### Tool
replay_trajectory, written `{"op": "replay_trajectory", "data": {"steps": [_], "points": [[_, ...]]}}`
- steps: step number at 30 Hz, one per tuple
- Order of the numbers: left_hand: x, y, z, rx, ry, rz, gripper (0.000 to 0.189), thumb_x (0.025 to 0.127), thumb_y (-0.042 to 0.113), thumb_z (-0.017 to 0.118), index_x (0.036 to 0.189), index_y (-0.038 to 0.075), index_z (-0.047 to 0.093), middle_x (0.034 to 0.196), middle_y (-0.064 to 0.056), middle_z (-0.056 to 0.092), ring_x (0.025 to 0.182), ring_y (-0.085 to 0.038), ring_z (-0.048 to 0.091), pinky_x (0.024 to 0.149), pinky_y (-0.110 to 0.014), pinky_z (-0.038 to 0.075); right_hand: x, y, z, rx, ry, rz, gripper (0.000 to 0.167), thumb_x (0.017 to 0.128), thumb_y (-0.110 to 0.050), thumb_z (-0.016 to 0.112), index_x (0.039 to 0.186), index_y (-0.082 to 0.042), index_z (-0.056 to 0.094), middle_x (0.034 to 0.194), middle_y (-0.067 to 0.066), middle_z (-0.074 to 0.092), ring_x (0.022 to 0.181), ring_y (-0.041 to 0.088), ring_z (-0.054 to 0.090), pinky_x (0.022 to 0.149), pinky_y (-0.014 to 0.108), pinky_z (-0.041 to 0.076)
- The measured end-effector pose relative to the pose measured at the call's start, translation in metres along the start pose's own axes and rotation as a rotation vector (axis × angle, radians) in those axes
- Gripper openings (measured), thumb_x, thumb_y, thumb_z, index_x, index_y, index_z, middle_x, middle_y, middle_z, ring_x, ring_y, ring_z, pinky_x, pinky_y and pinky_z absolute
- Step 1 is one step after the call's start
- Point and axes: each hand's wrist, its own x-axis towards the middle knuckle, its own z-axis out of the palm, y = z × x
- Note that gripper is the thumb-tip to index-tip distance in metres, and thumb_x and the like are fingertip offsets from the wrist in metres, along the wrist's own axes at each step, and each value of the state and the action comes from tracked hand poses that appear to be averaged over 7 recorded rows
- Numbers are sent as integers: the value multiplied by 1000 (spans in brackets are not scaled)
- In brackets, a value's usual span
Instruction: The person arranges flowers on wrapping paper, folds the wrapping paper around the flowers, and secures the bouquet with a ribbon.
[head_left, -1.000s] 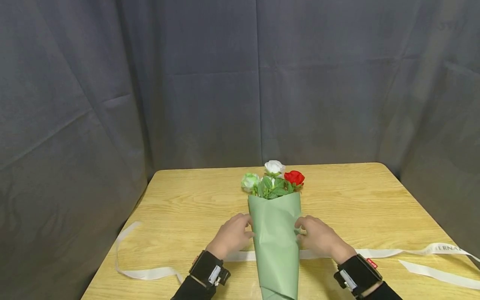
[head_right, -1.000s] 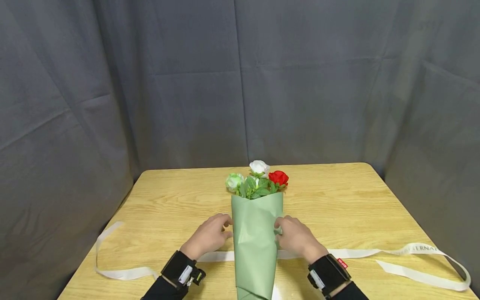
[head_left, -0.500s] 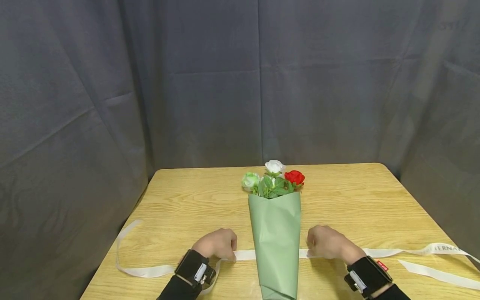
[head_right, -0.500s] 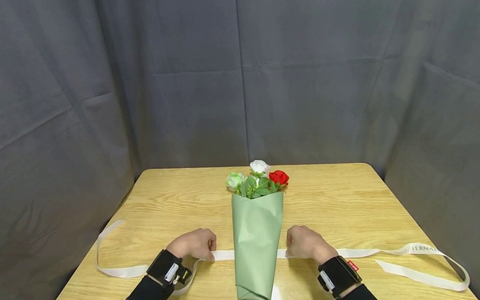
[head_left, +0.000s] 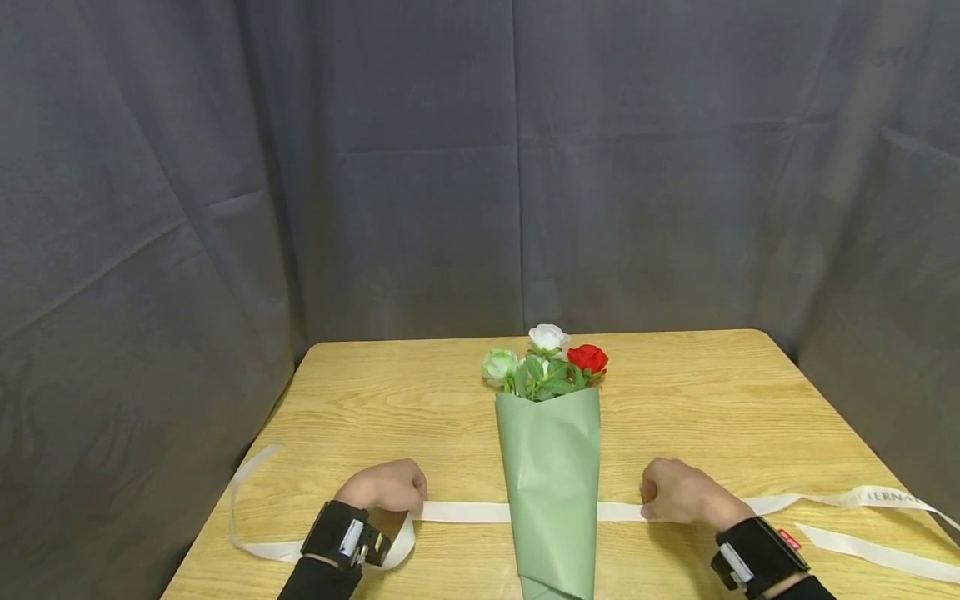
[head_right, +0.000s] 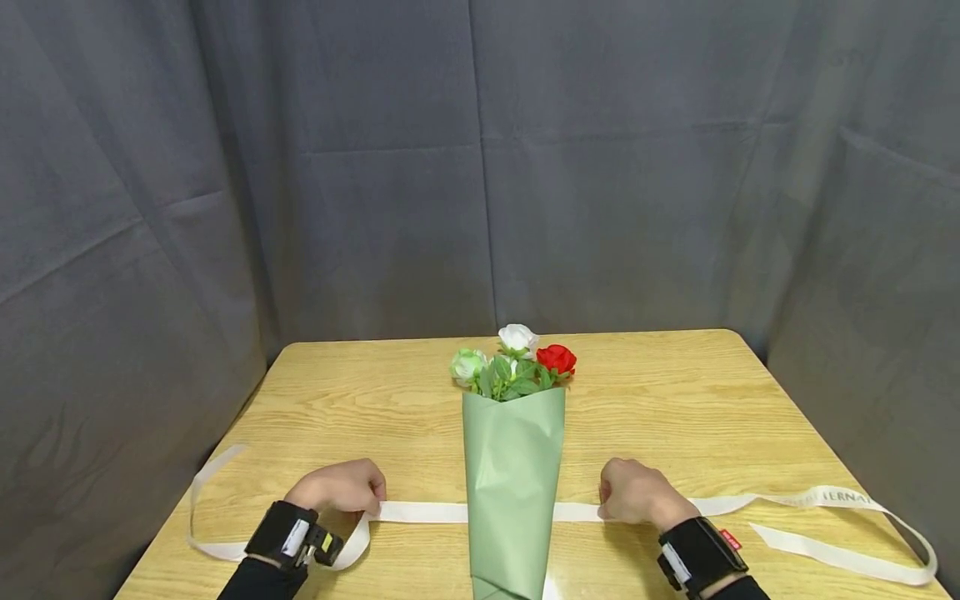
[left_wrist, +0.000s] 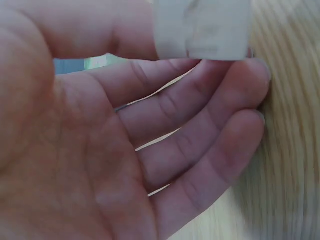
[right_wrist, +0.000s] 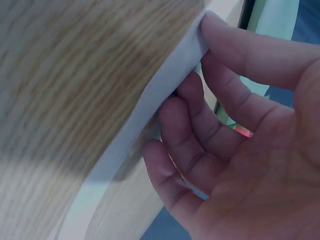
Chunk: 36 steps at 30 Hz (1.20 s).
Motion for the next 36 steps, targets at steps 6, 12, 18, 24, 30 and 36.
{"op": "replay_trajectory", "data": {"steps": [6, 12, 18, 24, 30, 36], "points": [[-8, -24, -15, -65, 6, -12, 7, 81, 3, 65, 80, 5, 72, 66, -1, 60, 54, -13, 49, 52, -25, 39, -2, 9, -1, 46, -12, -25, 20, 81, -1, 77, 74, -10, 60, 75, 2, 55, 64, 18, 47, 60, 32, 35], [-14, -46, -29, -302, -97, 46, 16, 85, 6, 59, 75, -3, 68, 64, -6, 67, 54, -13, 61, 52, -25, 50, -3, 11, -4, 48, -15, -11, 19, 80, -2, 77, 73, -11, 61, 73, 2, 55, 61, 17, 46, 59, 31, 35], [-19, -69, -37, -471, -158, 93, 26, 94, 13, 60, 70, 3, 60, 59, 1, 55, 50, -10, 47, 51, -25, 41, -3, 13, -7, 41, -19, 5, 17, 81, -1, 75, 74, -9, 62, 73, 3, 56, 61, 17, 46, 59, 30, 35], [-39, -90, -51, -526, -64, 87, 38, 100, 23, 63, 68, 11, 46, 60, 4, 39, 54, -14, 36, 55, -28, 37, -1, 18, -8, 12, -22, 54, 15, 81, -2, 75, 76, -9, 62, 72, 3, 55, 61, 18, 47, 58, 31, 35], [-61, -105, -60, -590, 59, 39, 42, 103, 27, 61, 69, 11, 39, 66, 4, 33, 62, -19, 30, 63, -32, 32, 0, 19, -9, -5, -12, 58, 15, 82, -3, 76, 78, -9, 64, 76, 3, 57, 65, 19, 49, 60, 33, 38], [-68, -110, -62, -698, 92, 5, 40, 104, 29, 59, 66, 16, 49, 72, 6, 41, 75, -18, 41, 82, -39, 31, 0, 20, -8, -7, 5, 62, 16, 81, -3, 77, 76, -9, 63, 74, 2, 57, 63, 18, 49, 59, 32, 37]]}}
